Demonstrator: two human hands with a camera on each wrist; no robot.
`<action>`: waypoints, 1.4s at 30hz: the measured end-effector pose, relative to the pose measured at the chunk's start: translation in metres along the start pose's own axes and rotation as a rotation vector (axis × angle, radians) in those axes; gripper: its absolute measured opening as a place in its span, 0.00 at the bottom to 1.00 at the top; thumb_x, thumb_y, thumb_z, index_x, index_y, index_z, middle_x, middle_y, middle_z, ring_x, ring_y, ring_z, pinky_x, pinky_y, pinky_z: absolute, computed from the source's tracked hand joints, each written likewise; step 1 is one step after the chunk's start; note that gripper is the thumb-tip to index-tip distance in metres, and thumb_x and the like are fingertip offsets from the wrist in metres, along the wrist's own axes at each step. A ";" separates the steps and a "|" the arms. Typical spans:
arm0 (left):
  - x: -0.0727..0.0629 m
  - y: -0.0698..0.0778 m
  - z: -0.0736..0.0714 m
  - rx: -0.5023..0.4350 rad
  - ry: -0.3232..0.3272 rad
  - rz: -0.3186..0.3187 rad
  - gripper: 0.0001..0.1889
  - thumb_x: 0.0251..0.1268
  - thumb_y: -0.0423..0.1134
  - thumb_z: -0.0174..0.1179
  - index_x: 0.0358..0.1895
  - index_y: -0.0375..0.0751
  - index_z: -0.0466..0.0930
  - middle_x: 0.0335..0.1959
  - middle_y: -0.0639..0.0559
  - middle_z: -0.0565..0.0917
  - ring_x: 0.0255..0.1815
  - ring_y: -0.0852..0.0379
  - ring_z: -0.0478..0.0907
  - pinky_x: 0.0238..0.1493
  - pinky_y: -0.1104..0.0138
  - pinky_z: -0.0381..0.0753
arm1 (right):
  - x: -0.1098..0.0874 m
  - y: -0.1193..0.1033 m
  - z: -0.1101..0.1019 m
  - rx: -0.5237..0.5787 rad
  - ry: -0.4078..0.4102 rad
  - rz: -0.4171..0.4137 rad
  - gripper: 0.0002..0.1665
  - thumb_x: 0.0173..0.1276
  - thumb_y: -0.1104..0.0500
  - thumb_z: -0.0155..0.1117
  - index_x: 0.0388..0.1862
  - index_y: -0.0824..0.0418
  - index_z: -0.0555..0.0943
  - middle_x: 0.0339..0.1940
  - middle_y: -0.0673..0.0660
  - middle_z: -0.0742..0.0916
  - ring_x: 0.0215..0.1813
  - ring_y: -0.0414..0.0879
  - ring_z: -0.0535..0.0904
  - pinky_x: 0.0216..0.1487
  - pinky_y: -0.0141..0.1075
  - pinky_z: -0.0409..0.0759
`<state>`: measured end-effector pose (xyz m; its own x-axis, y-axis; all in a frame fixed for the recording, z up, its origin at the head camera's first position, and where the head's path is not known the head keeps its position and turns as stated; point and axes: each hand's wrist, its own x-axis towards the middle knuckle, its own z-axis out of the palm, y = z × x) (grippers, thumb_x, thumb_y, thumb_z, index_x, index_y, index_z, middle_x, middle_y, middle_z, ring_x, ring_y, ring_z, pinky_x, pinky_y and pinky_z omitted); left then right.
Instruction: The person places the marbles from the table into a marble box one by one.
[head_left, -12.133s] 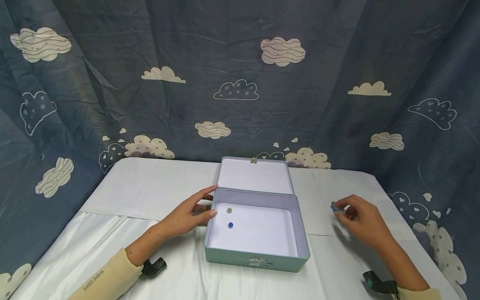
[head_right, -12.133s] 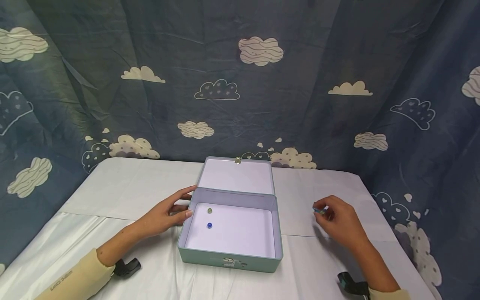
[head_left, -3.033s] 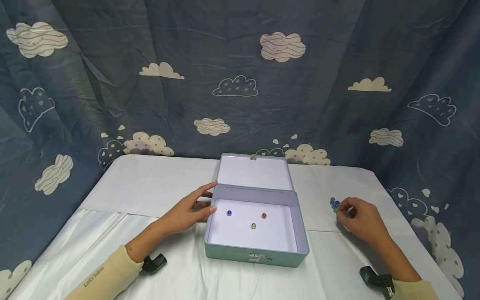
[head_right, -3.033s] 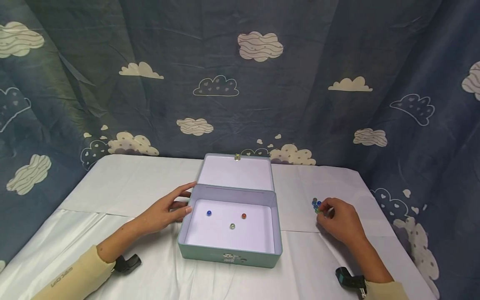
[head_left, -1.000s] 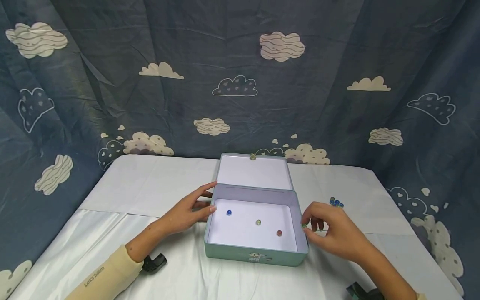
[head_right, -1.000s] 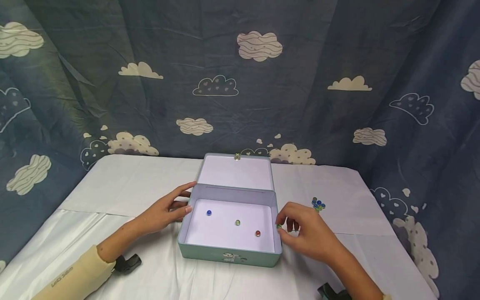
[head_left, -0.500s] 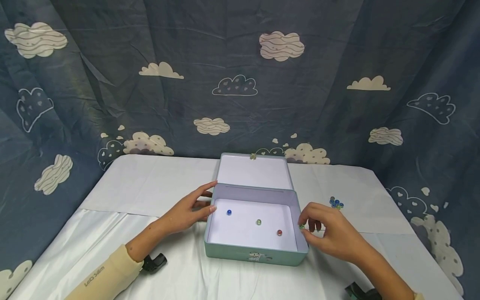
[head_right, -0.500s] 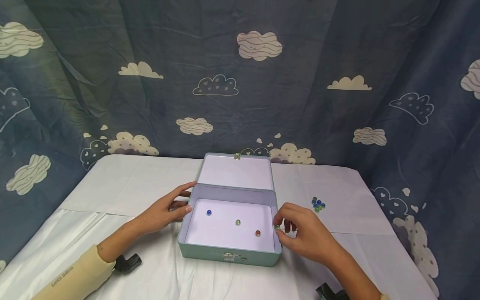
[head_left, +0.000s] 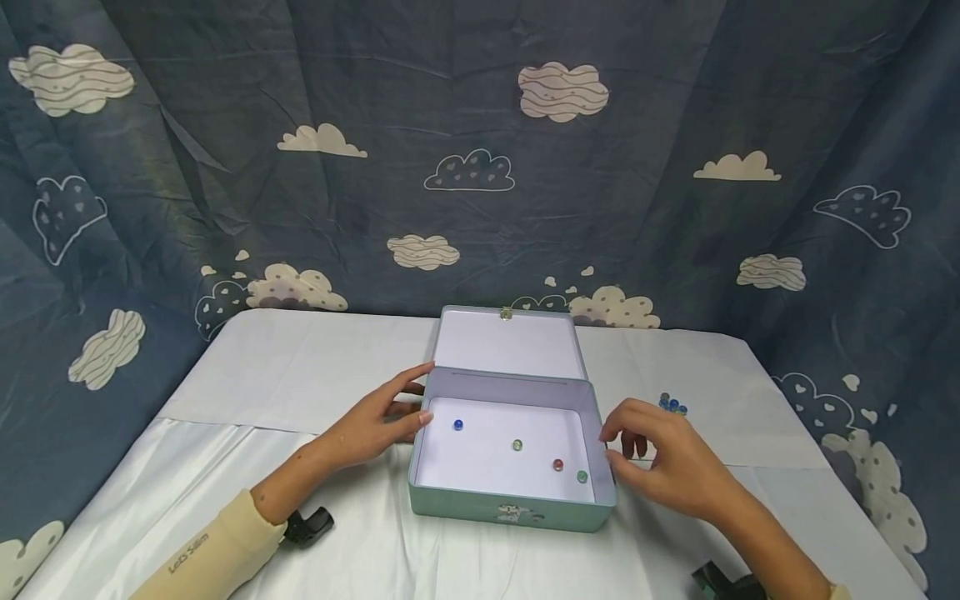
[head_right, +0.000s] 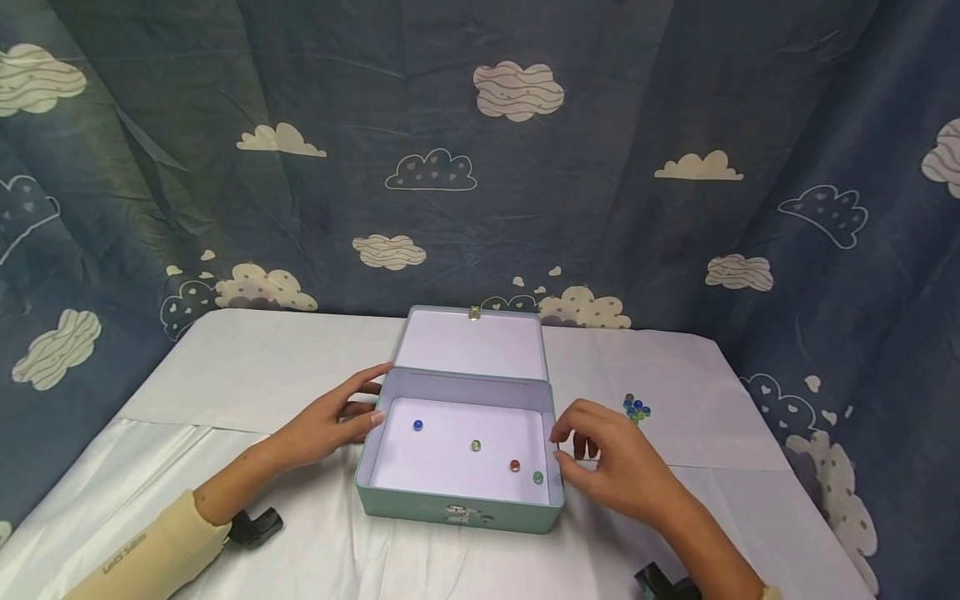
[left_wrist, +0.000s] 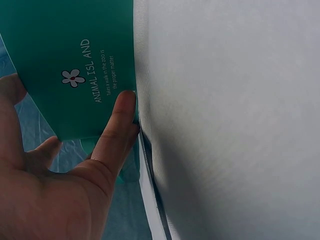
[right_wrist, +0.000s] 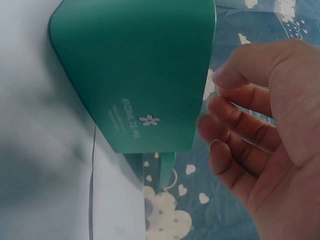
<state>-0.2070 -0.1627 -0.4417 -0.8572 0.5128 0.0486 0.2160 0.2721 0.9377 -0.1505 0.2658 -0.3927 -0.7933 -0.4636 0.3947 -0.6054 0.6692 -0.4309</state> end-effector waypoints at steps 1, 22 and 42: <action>0.000 0.000 0.000 0.000 0.000 0.000 0.40 0.81 0.47 0.63 0.87 0.62 0.52 0.77 0.37 0.65 0.76 0.35 0.71 0.55 0.58 0.90 | 0.000 0.002 -0.001 -0.003 0.008 -0.006 0.26 0.56 0.71 0.80 0.40 0.41 0.84 0.38 0.39 0.84 0.33 0.37 0.78 0.30 0.30 0.81; 0.001 0.000 0.000 0.006 0.001 0.001 0.40 0.81 0.47 0.63 0.87 0.62 0.52 0.77 0.39 0.66 0.76 0.35 0.72 0.54 0.58 0.90 | -0.008 0.062 -0.015 -0.120 0.130 0.160 0.19 0.60 0.73 0.76 0.44 0.52 0.87 0.38 0.45 0.86 0.33 0.42 0.78 0.30 0.33 0.81; 0.000 -0.001 0.000 0.015 0.002 0.007 0.40 0.81 0.47 0.63 0.87 0.62 0.53 0.76 0.37 0.67 0.75 0.34 0.72 0.53 0.60 0.91 | -0.028 0.119 -0.015 -0.221 0.119 0.396 0.13 0.64 0.68 0.74 0.48 0.65 0.87 0.44 0.59 0.87 0.35 0.47 0.78 0.27 0.31 0.75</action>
<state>-0.2073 -0.1623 -0.4424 -0.8565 0.5131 0.0561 0.2289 0.2801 0.9323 -0.1994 0.3670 -0.4428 -0.9399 -0.0866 0.3303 -0.2191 0.8948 -0.3889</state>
